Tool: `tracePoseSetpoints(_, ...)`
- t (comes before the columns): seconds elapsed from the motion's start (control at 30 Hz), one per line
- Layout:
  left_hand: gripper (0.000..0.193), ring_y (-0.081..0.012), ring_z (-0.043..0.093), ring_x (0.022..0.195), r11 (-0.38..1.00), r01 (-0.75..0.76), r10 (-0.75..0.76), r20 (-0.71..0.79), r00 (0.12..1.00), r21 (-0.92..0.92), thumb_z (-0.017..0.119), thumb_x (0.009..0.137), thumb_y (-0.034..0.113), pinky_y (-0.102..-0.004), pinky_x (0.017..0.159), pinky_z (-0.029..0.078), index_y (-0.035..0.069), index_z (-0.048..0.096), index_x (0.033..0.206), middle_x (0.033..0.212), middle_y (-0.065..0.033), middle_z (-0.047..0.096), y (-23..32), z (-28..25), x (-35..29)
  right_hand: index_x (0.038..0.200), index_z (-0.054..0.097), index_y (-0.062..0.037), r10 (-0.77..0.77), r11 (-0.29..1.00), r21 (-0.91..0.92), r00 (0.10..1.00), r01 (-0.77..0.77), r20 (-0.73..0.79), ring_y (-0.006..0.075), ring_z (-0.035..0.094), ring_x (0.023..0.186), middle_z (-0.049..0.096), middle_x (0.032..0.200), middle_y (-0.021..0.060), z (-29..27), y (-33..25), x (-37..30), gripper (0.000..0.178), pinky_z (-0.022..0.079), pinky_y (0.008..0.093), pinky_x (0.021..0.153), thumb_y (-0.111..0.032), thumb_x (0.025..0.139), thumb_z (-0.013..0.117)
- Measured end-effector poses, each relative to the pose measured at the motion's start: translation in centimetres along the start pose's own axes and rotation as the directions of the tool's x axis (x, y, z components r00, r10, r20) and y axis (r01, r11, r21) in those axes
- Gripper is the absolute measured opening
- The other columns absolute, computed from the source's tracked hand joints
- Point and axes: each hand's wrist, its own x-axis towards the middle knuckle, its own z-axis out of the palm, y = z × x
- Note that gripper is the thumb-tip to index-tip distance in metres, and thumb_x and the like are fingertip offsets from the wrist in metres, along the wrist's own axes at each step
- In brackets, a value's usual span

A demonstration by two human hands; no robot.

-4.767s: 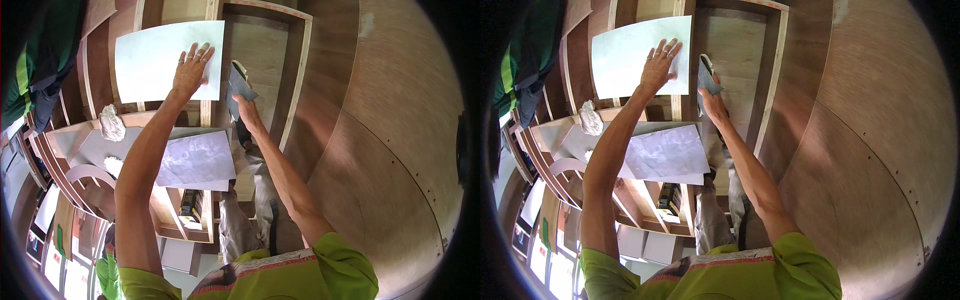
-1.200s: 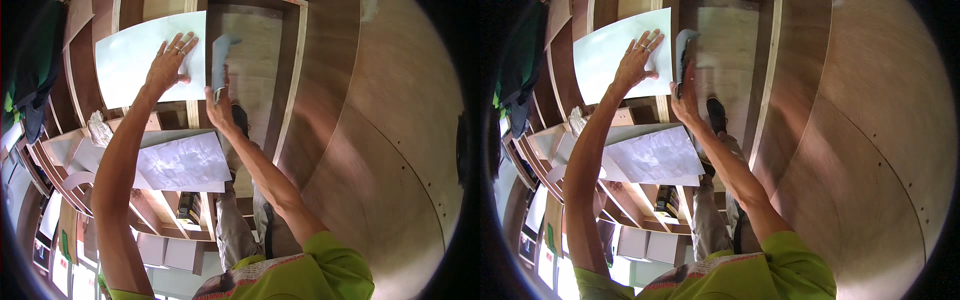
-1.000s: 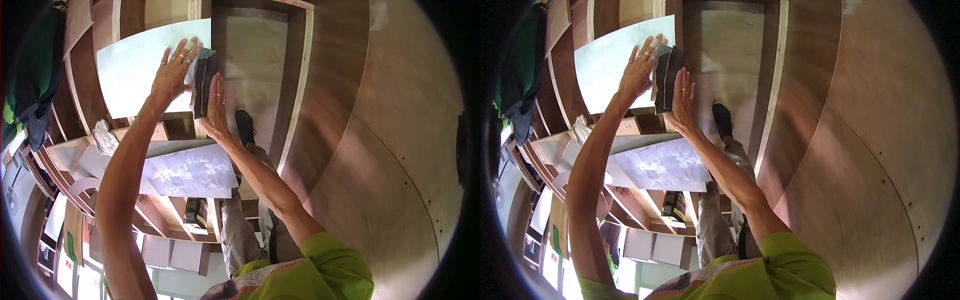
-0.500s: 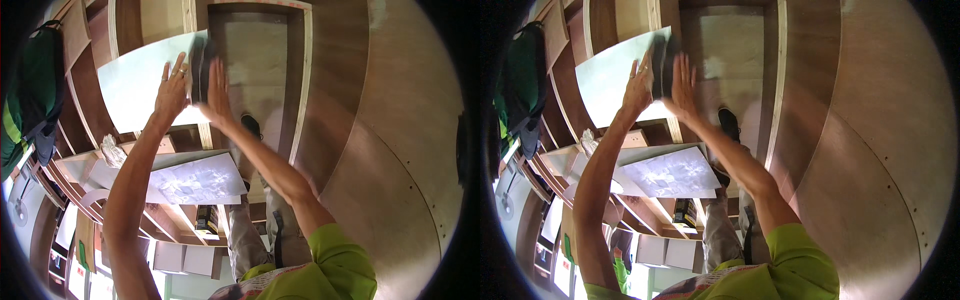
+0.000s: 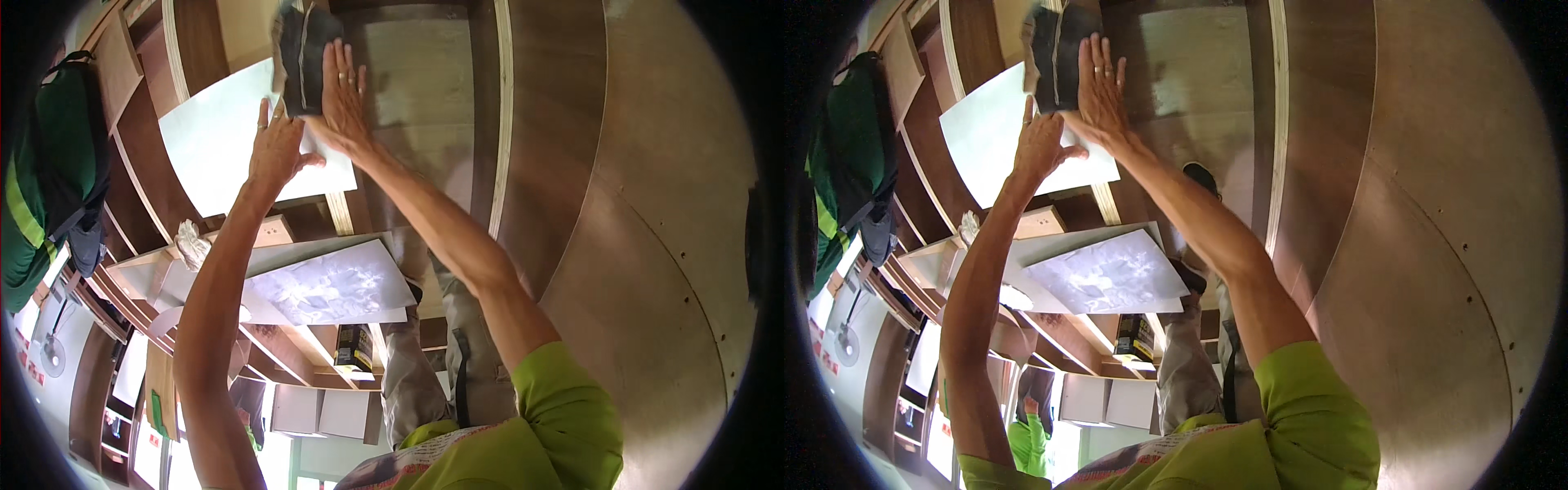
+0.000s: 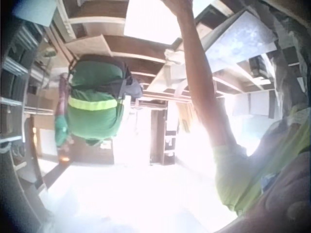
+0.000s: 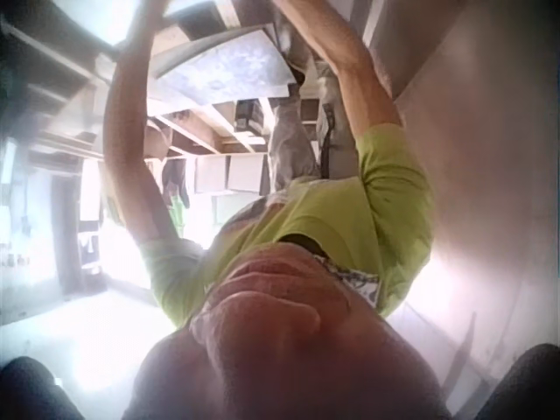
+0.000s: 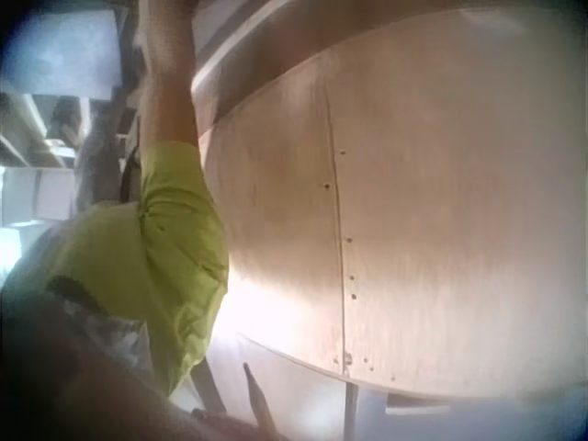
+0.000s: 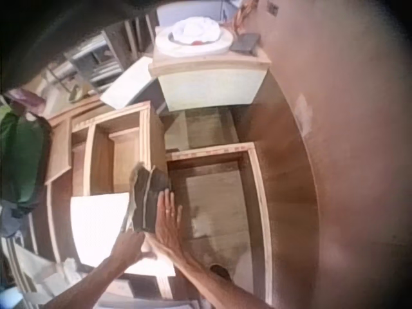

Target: The person assembles wooden cabinet components by hand, using sandpaper to smooth a wooden drawer piece and then fitting a panel into a wooden cabinet frame.

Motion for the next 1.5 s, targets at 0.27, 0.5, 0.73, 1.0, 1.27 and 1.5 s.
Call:
tracePoseSetpoints(0.27, 0.098, -0.0251, 0.027, 0.141, 0.974, -0.109, 0.031, -0.360, 0.933, -0.199, 0.077, 0.071, 0.024, -0.0520, 0.116, 0.016, 0.009, 0.021, 0.150, 0.155, -0.0149, 0.022, -1.9, 3.6, -0.2, 0.146, 0.006, 0.0094, 0.069, 0.997, 0.010, 0.993, -0.070, 0.091, 0.0394, 0.003, 0.145, 0.007, 0.153, 0.0289, 0.4, -1.1, -6.3, 0.112, -0.001, 0.0593, 0.113, -0.035, 0.069, 0.073)
tracePoseSetpoints(0.5, 0.083, -0.0253, 0.021, 0.143, 0.995, -0.104, 0.095, -0.359, 0.929, -0.006, 0.059, 0.074, -0.004, -0.0529, 0.116, 0.012, 0.002, 0.022, 0.148, 0.155, -0.0173, 0.020, -0.3, 1.3, -0.2, 0.146, 0.008, 0.0082, 0.102, 0.994, 0.026, 0.982, -0.107, 0.159, 0.0395, 0.002, 0.145, 0.008, 0.154, 0.0273, -0.2, -1.2, -10.4, 0.110, -0.001, 0.0590, 0.114, -0.038, 0.070, 0.072)
tracePoseSetpoints(0.73, 0.097, -0.0254, 0.027, 0.141, 0.986, 0.100, -0.078, 0.165, 0.983, -0.134, 0.081, 0.066, 0.033, -0.0495, 0.118, 0.008, -0.004, 0.031, 0.142, 0.149, -0.0201, 0.031, 0.5, -0.7, 0.0, 0.146, 0.007, 0.0084, 0.050, 0.996, -0.076, 0.998, -0.048, 0.034, 0.0372, 0.002, 0.145, 0.005, 0.154, 0.0276, 0.3, -0.7, -1.6, 0.113, 0.000, 0.0589, 0.114, -0.041, 0.070, 0.074)
tracePoseSetpoints(1.0, 0.102, -0.0263, 0.027, 0.140, 0.993, -0.112, 0.098, -0.298, 0.950, -0.029, 0.079, 0.066, 0.031, -0.0537, 0.116, 0.012, 0.000, 0.025, 0.146, 0.149, -0.0181, 0.032, -1.6, 3.0, -0.7, 0.146, 0.005, 0.0084, 0.102, 0.994, 0.015, 0.986, -0.105, 0.129, 0.0370, 0.002, 0.145, 0.005, 0.154, 0.0276, -0.2, -1.9, -5.8, 0.109, -0.001, 0.0598, 0.113, -0.034, 0.072, 0.073)
tracePoseSetpoints(1.27, 0.088, -0.0234, 0.018, 0.145, 0.994, -0.105, 0.096, -0.311, 0.946, -0.012, 0.057, 0.072, -0.005, -0.0528, 0.116, 0.012, 0.002, 0.016, 0.149, 0.155, -0.0190, 0.016, -0.1, 0.9, -0.6, 0.147, 0.004, 0.0074, 0.120, 0.992, -0.004, 0.969, -0.122, 0.214, 0.0378, 0.002, 0.145, 0.005, 0.154, 0.0271, 0.4, -0.7, -12.4, 0.107, 0.000, 0.0597, 0.113, -0.038, 0.076, 0.069)
tracePoseSetpoints(1.5, 0.094, -0.0261, 0.035, 0.136, 0.999, 0.013, -0.014, -0.028, 1.000, -0.034, 0.082, 0.062, 0.039, -0.0513, 0.117, 0.010, -0.002, 0.041, 0.136, 0.144, -0.0146, 0.040, -0.7, 1.3, -0.2, 0.147, 0.006, 0.0077, 0.056, 0.998, -0.035, 0.997, -0.054, 0.049, 0.0356, 0.004, 0.145, 0.009, 0.154, 0.0268, 0.1, -1.1, -1.7, 0.103, 0.001, 0.0577, 0.114, -0.041, 0.078, 0.066)
